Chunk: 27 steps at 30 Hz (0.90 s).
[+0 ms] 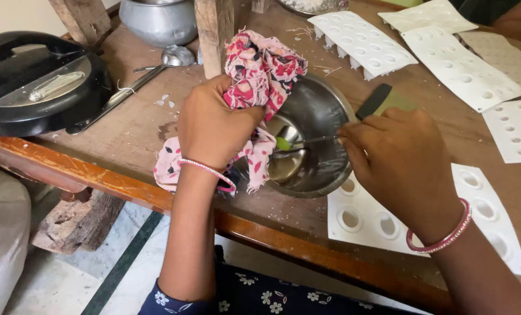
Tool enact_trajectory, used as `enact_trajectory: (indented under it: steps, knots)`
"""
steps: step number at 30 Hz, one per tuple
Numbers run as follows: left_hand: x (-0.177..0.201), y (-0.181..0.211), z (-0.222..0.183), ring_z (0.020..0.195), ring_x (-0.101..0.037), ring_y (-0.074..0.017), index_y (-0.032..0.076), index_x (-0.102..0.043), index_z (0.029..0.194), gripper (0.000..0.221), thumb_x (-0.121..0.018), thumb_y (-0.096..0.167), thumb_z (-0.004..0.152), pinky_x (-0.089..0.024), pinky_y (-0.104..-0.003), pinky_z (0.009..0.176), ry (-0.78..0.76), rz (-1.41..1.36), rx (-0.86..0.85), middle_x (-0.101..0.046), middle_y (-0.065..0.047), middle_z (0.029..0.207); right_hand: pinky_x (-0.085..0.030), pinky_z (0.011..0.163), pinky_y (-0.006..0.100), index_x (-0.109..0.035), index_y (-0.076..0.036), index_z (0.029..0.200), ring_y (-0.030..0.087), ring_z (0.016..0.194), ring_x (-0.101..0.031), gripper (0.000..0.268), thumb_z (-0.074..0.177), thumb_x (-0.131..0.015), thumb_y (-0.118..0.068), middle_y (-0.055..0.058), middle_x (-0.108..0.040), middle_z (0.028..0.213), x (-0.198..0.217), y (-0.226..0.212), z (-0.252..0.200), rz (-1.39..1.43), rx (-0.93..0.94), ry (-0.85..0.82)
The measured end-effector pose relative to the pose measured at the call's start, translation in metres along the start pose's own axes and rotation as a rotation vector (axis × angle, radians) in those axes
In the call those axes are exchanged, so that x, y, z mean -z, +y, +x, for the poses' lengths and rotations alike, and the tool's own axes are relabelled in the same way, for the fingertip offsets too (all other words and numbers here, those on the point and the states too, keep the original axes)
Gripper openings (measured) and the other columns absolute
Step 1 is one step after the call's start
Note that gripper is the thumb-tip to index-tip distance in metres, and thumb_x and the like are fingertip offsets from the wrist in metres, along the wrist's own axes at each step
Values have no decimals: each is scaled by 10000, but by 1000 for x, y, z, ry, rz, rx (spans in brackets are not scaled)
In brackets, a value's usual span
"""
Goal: Pouring a green liquid from a stainless steel pot into circular mold trays using a small ladle.
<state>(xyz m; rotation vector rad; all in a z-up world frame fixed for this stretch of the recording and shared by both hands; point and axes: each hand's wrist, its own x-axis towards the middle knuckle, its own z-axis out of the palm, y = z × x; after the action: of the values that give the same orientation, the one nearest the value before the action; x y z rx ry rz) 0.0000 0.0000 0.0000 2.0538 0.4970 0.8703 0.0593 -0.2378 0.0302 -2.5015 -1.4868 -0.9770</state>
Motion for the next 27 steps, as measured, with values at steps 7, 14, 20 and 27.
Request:
enact_trajectory:
  steps: [7, 14, 20, 27]
  knots:
    - [-2, 9, -6, 697, -752, -262, 95, -757, 818, 217, -821, 218, 650, -566, -382, 649, -6, -35, -106, -756, -101, 747, -418, 683, 410, -798, -124, 874, 223, 724, -621, 75, 879, -732, -160, 6, -733, 777, -2, -1, -9, 18, -47, -95]
    - [-1, 13, -8, 709, -754, -259, 116, -767, 827, 245, -852, 240, 633, -561, -385, 648, 2, -14, -114, -768, -87, 759, -477, 626, 351, -814, -103, 968, 192, 652, -634, 153, 886, -723, -195, 59, -726, 737, -9, 8, -27, 325, -363, -202]
    - [2, 13, -8, 724, -751, -278, 117, -766, 840, 245, -841, 253, 651, -562, -397, 654, 18, 4, -105, -763, -97, 768, -445, 550, 280, -805, -49, 1096, 120, 627, -596, 197, 936, -727, -134, 127, -754, 742, -10, 28, -55, 622, -861, -225]
    - [1, 12, -6, 740, -734, -318, 140, -774, 837, 254, -819, 297, 644, -551, -436, 660, 70, 83, -34, -758, -110, 770, -533, 690, 197, -745, -22, 1057, 46, 757, -681, 220, 852, -666, -16, 14, -768, 890, 14, 50, -68, 759, -927, -37]
